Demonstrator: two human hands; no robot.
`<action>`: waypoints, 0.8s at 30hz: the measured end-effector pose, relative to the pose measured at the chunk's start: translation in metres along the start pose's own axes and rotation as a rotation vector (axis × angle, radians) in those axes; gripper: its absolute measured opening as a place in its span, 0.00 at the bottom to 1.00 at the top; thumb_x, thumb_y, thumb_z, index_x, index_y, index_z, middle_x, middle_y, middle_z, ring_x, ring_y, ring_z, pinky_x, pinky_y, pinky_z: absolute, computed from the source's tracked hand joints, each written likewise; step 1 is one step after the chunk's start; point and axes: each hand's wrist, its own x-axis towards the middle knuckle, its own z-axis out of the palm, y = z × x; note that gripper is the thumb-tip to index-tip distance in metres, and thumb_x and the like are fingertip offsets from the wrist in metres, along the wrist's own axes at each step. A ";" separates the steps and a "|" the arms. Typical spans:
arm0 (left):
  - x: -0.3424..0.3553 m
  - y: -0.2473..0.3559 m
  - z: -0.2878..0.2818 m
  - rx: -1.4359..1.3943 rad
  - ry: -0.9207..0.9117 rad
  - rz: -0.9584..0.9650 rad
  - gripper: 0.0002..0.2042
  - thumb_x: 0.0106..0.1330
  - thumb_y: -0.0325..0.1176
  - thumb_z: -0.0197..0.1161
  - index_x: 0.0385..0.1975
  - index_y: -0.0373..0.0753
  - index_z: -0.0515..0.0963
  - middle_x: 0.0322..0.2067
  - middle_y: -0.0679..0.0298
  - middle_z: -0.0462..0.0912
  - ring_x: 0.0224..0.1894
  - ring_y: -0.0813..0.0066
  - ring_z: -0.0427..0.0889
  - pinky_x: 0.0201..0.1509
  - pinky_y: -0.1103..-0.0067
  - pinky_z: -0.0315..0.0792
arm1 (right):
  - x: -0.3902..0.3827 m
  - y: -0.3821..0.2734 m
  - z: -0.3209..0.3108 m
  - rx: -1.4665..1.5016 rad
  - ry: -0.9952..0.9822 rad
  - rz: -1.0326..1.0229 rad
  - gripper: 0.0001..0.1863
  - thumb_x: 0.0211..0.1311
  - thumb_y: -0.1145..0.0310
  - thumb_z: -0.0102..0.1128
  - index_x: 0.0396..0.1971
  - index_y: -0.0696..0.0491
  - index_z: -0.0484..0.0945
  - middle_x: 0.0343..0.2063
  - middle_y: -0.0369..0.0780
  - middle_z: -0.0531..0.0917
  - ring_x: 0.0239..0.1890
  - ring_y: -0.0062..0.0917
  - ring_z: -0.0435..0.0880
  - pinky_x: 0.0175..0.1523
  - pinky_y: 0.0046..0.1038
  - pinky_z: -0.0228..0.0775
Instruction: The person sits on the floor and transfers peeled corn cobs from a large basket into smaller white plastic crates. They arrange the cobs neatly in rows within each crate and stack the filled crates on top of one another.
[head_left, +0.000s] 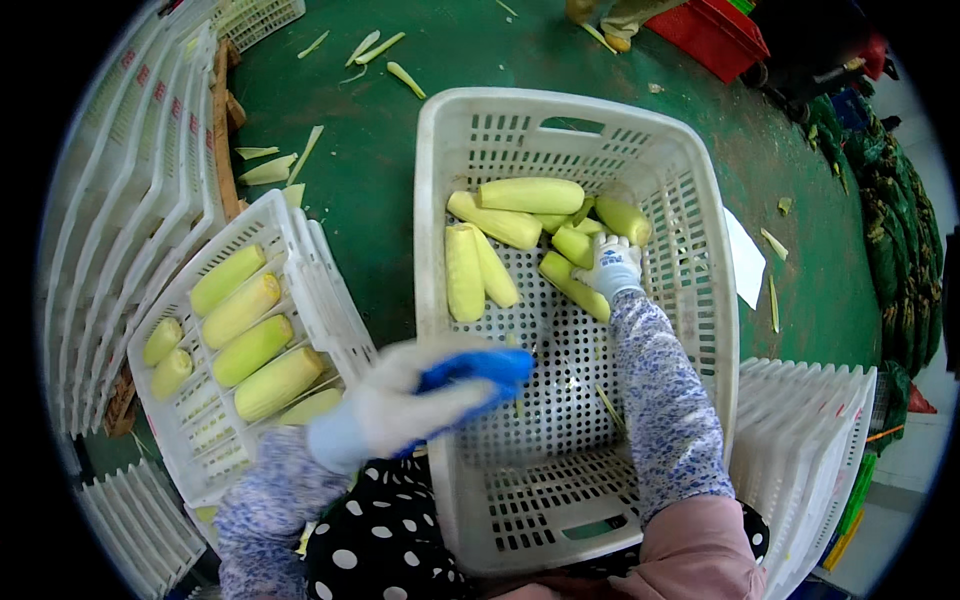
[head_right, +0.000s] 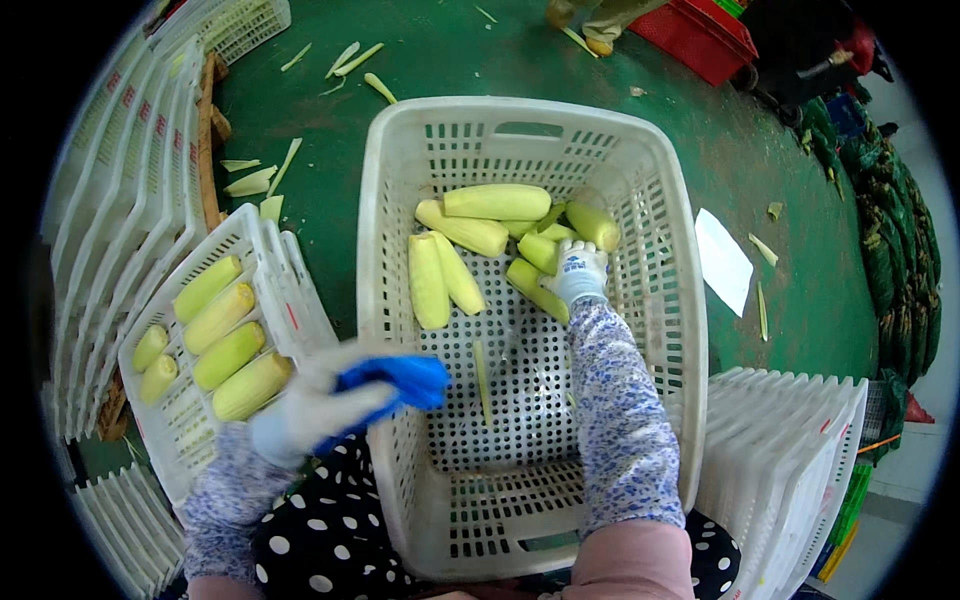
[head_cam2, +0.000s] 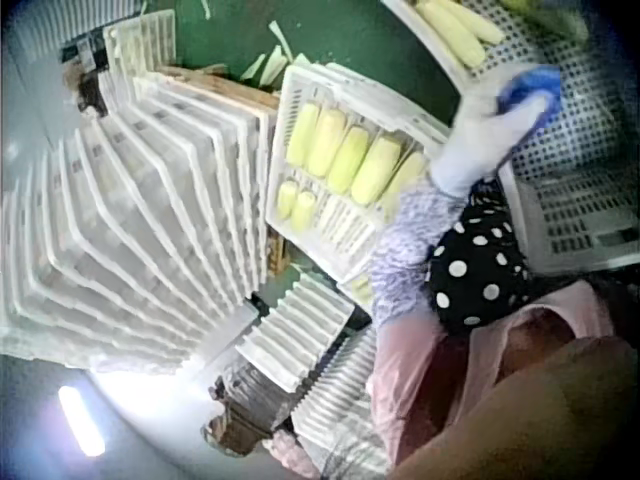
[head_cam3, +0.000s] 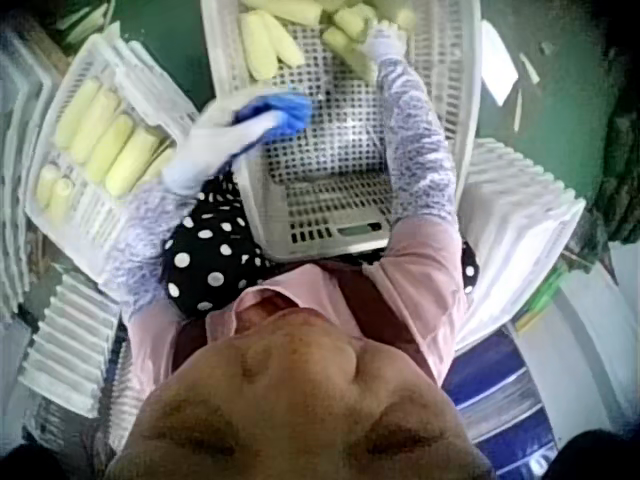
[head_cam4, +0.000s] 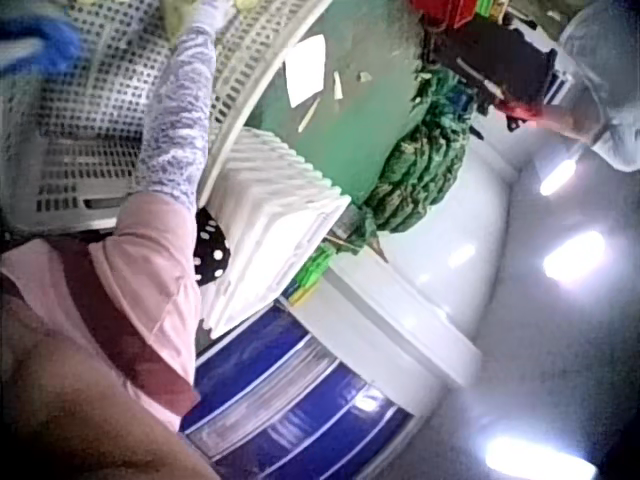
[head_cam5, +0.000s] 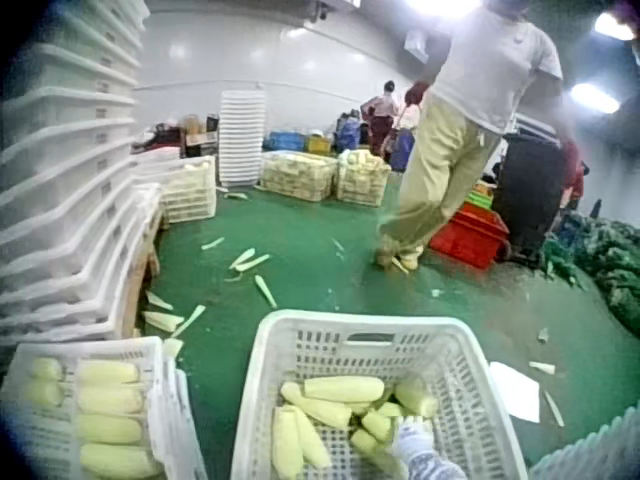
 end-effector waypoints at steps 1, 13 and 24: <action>0.012 -0.021 0.011 -0.125 -0.098 -0.025 0.17 0.67 0.33 0.59 0.54 0.35 0.74 0.45 0.62 0.79 0.46 0.81 0.77 0.52 0.83 0.71 | -0.004 0.000 -0.017 -0.031 -0.119 -0.021 0.46 0.45 0.40 0.65 0.58 0.58 0.67 0.52 0.48 0.75 0.56 0.39 0.72 0.61 0.38 0.63; 0.057 -0.080 0.044 -0.579 0.071 -0.325 0.26 0.66 0.42 0.61 0.59 0.36 0.64 0.49 0.60 0.76 0.48 0.74 0.79 0.49 0.73 0.77 | -0.125 0.026 -0.036 1.593 -0.572 -0.358 0.24 0.72 0.51 0.43 0.51 0.57 0.73 0.32 0.40 0.82 0.33 0.19 0.81 0.35 0.21 0.76; 0.035 -0.061 0.016 -1.166 -0.234 -0.049 0.35 0.66 0.57 0.52 0.62 0.34 0.60 0.49 0.43 0.75 0.49 0.48 0.78 0.53 0.55 0.73 | -0.049 -0.079 0.086 1.367 0.030 0.932 0.51 0.42 0.47 0.74 0.56 0.67 0.59 0.51 0.54 0.73 0.49 0.38 0.78 0.53 0.34 0.72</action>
